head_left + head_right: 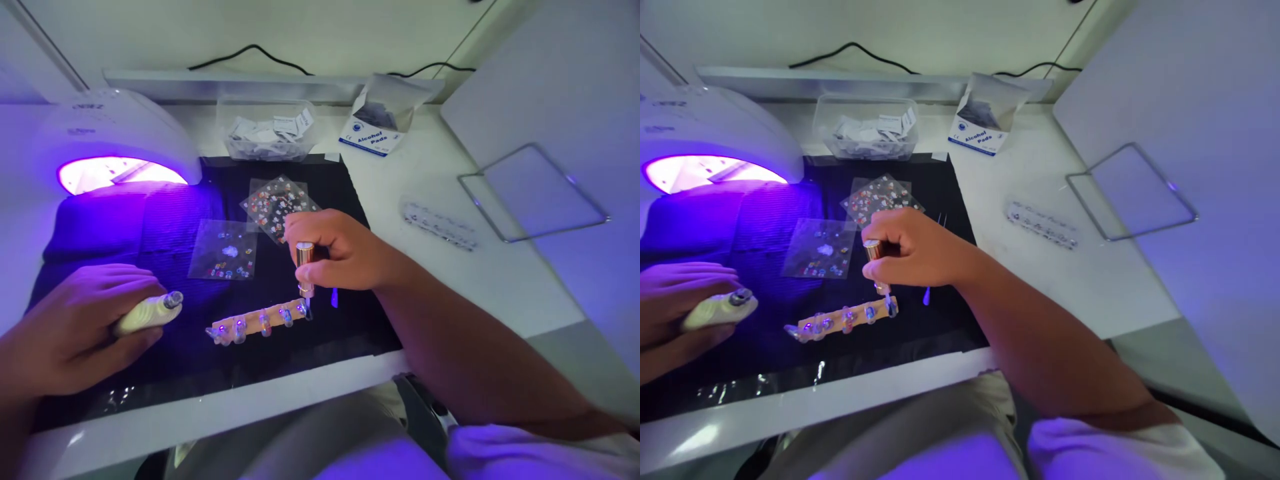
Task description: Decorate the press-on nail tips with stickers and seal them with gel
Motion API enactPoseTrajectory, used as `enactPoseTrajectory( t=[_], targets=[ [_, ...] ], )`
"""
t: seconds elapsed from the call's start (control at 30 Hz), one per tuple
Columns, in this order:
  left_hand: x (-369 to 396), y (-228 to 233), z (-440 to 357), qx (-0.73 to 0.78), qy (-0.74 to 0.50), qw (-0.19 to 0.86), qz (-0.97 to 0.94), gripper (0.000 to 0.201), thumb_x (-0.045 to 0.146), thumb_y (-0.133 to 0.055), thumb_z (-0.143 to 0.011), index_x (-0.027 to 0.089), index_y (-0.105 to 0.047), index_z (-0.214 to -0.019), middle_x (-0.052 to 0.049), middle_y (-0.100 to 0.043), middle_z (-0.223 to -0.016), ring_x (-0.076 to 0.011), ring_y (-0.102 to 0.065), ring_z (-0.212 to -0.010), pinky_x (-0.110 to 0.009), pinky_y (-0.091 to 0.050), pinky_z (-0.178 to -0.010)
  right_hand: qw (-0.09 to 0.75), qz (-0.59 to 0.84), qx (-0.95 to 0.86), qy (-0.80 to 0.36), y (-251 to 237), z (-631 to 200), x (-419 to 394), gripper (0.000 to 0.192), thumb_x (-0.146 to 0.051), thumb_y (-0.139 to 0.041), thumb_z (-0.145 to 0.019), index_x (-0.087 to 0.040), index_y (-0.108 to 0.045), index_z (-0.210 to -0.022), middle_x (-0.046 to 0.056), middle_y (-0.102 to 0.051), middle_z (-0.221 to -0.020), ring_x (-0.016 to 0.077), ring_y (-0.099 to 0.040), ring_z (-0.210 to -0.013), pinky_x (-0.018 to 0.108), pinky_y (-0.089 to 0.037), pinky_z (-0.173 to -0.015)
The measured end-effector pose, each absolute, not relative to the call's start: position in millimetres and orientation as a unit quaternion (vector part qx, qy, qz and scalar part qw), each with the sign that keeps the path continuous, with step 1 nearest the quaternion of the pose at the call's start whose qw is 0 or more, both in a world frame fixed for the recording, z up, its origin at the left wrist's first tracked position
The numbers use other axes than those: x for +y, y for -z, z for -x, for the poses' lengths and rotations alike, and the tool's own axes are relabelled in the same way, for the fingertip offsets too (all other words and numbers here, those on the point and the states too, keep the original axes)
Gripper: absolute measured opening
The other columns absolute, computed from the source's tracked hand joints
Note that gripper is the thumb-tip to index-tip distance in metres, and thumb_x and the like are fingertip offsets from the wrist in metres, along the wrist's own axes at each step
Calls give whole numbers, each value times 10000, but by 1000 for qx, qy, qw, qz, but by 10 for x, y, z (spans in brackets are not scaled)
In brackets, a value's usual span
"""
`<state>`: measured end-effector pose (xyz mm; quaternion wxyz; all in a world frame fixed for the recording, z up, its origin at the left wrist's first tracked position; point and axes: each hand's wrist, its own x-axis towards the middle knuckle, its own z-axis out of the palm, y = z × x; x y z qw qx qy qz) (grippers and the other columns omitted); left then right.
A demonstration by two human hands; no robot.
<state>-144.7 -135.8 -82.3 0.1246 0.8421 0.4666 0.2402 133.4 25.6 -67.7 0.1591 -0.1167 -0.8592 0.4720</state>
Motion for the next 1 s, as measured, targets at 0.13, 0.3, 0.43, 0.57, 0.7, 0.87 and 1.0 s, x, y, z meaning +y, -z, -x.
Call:
enactPoseTrajectory(
  t=[0.13,0.3,0.43,0.57,0.7,0.87,1.0],
  targets=[
    [-1343,790,1448,462,-218,127,-850,101,257,-444,-921,274,-452,-821,48,-497,-571,-162,-440,-471,-308,-353,-467,181,120,-868,-447,710,-1314,247,202,-219,-570,-741,-189,-477,-565,-37,-458,-581,113,-444,-580,270,-351,-592],
    [-1352,795,1478,460,-208,127,-853,123,250,-475,-910,264,-443,-792,50,-490,-570,-158,-440,-474,-305,-355,-474,228,146,-859,-434,696,-1329,249,207,-205,-559,-757,-193,-458,-576,-40,-483,-582,107,-465,-566,263,-342,-587],
    [-1359,797,1483,465,-205,127,-852,85,243,-461,-915,272,-472,-837,43,-511,-586,-158,-460,-479,-312,-376,-476,223,116,-846,-470,661,-1332,216,220,-206,-560,-749,-203,-420,-579,-51,-453,-580,99,-426,-558,260,-327,-575],
    [-1356,783,1473,463,-205,126,-853,77,253,-457,-924,272,-474,-851,41,-529,-593,-157,-475,-484,-310,-389,-467,200,75,-871,-443,658,-1302,170,243,-190,-551,-739,-211,-398,-551,-47,-428,-542,117,-416,-588,275,-339,-604],
    [-1340,787,1487,459,-201,125,-857,65,234,-459,-909,270,-477,-859,43,-529,-587,-159,-466,-472,-315,-380,-468,221,73,-891,-389,676,-1292,168,231,-175,-541,-746,-210,-407,-561,-41,-424,-548,122,-390,-597,284,-328,-606],
    [-1310,813,1536,425,-203,122,-874,59,228,-485,-892,274,-474,-856,43,-545,-583,-162,-485,-463,-303,-387,-427,257,91,-883,-383,642,-1333,193,213,-166,-555,-754,-196,-449,-572,-32,-442,-569,116,-410,-596,289,-316,-597],
    [-1307,811,1559,421,-202,118,-876,44,229,-487,-894,270,-501,-906,37,-573,-607,-160,-512,-480,-300,-416,-436,236,77,-865,-435,609,-1345,192,212,-172,-551,-753,-196,-443,-572,-38,-449,-566,108,-416,-584,281,-327,-593]
  ],
)
